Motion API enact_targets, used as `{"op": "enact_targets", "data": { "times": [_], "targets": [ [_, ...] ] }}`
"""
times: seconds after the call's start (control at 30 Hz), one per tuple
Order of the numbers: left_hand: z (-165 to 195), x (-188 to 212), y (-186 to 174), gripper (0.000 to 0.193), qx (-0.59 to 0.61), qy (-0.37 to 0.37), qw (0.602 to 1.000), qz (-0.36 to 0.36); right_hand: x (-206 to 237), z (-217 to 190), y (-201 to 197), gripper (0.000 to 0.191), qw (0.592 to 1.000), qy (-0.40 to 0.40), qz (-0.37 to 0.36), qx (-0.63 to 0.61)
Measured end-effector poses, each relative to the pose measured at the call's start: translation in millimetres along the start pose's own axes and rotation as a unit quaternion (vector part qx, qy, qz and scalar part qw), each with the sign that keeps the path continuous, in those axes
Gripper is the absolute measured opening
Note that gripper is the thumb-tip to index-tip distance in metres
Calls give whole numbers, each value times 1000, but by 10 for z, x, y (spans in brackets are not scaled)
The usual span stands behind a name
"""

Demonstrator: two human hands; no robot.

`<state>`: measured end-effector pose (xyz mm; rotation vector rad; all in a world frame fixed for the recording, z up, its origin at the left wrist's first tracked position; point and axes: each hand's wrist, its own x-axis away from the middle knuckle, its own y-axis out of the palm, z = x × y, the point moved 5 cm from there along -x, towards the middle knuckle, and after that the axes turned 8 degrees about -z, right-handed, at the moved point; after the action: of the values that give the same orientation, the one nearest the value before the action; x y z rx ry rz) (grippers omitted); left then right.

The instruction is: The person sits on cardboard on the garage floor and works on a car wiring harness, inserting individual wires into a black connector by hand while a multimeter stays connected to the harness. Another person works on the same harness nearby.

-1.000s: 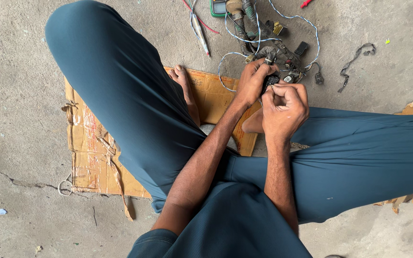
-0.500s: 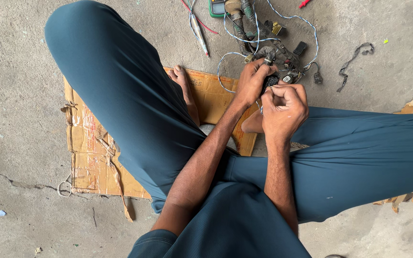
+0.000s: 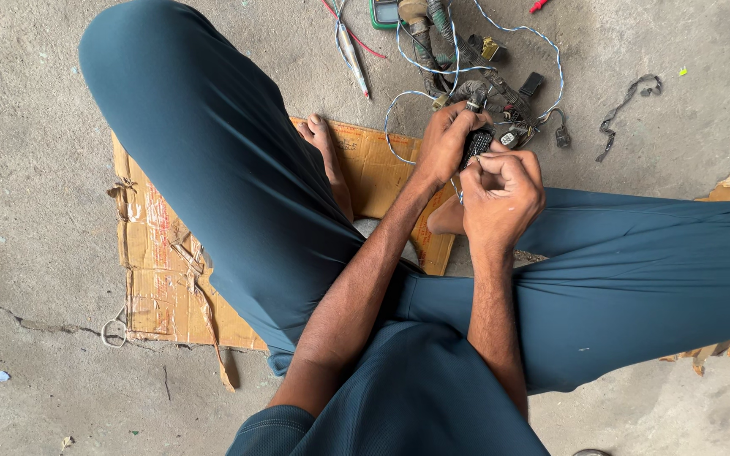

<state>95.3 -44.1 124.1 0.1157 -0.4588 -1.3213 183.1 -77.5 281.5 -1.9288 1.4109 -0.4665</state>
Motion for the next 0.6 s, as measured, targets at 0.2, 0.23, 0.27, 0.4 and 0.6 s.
{"op": "enact_targets", "data": {
  "times": [0.2, 0.23, 0.27, 0.4, 0.6],
  "targets": [
    [-15, 15, 19, 43, -2, -7, 1000, -4, -34, 19, 10, 12, 1000, 25, 0, 0],
    [-14, 11, 9, 43, -10, -10, 1000, -2, -35, 16, 12, 11, 1000, 28, -4, 0],
    [-14, 9, 12, 43, 0, -9, 1000, -2, -35, 16, 4, 11, 999, 31, -9, 1],
    [-14, -2, -4, 41, 17, -7, 1000, -6, -12, -43, -6, 12, 1000, 2, -10, 18],
    [25, 2, -1, 41, 28, 3, 1000, -6, 1, -47, -5, 12, 999, -13, -10, 34]
  ]
}}
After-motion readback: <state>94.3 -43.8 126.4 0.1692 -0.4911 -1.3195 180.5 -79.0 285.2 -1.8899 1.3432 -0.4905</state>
